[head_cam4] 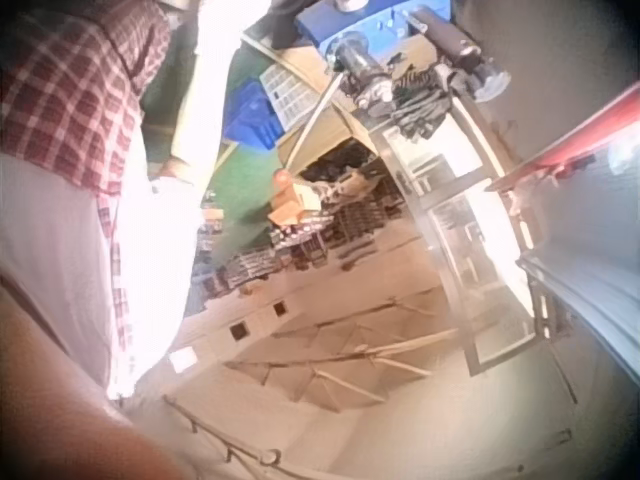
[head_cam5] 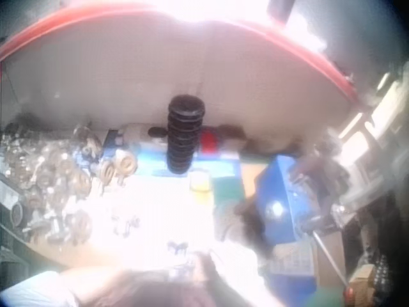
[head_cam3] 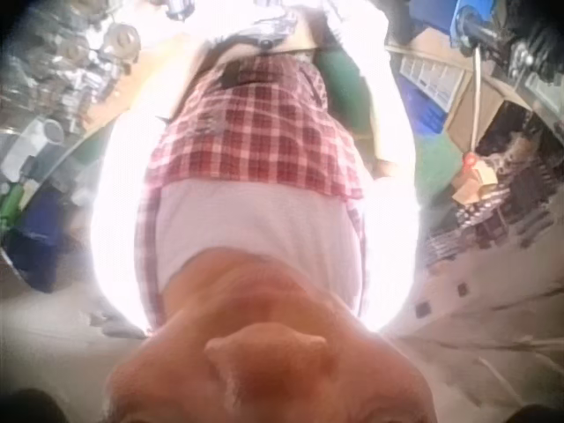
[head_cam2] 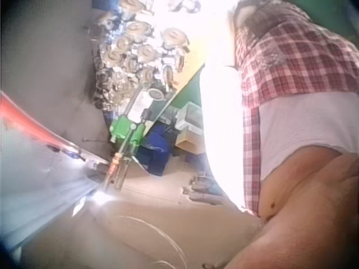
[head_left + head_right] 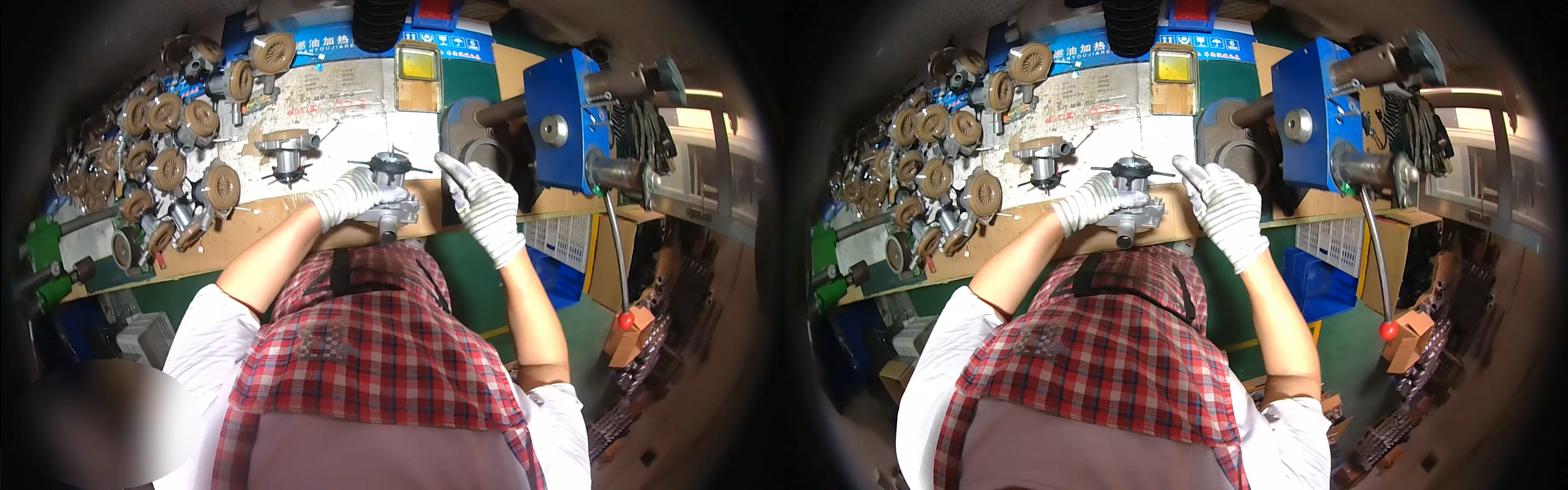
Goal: The person repeatedly picks up small mechanical assemblies from a workbench, places them into a blue press machine, and operates a lever to press-fit a circular component onto each unit. After pressing, the person removes the unit and sets it aside on the bench. This cycle is repeated for multiple units throughout the clip.
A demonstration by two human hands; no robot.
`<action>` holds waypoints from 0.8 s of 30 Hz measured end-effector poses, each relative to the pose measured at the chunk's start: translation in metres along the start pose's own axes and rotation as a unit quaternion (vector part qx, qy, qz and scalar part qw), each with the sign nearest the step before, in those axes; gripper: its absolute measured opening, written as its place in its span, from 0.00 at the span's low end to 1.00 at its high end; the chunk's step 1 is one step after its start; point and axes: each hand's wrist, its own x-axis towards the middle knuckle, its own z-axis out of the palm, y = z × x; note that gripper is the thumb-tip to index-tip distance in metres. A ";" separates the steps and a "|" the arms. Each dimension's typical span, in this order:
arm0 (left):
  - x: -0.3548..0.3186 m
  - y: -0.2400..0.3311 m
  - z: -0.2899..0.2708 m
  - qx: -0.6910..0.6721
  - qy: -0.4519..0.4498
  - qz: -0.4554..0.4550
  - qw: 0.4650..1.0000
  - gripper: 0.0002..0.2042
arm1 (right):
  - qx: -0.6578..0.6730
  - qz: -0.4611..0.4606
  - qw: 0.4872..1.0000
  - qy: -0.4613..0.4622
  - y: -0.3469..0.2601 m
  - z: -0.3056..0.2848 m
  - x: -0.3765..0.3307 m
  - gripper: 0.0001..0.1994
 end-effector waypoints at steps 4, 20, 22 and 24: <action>-0.025 0.041 -0.018 0.002 -0.074 -0.036 0.997 0.20 | -0.101 -0.050 0.993 -0.028 -0.007 -0.014 0.008 0.16; -0.009 -0.027 -0.037 0.060 -0.019 -0.063 0.996 0.25 | 0.398 0.273 0.868 -0.114 0.035 0.073 0.057 0.16; -0.019 -0.032 -0.038 -0.079 -0.008 -0.053 0.995 0.23 | 0.275 0.335 0.897 -0.084 0.063 0.120 0.078 0.22; -0.033 -0.045 -0.051 -0.093 0.011 -0.056 0.994 0.20 | 0.192 0.396 0.897 -0.023 0.064 0.139 0.108 0.20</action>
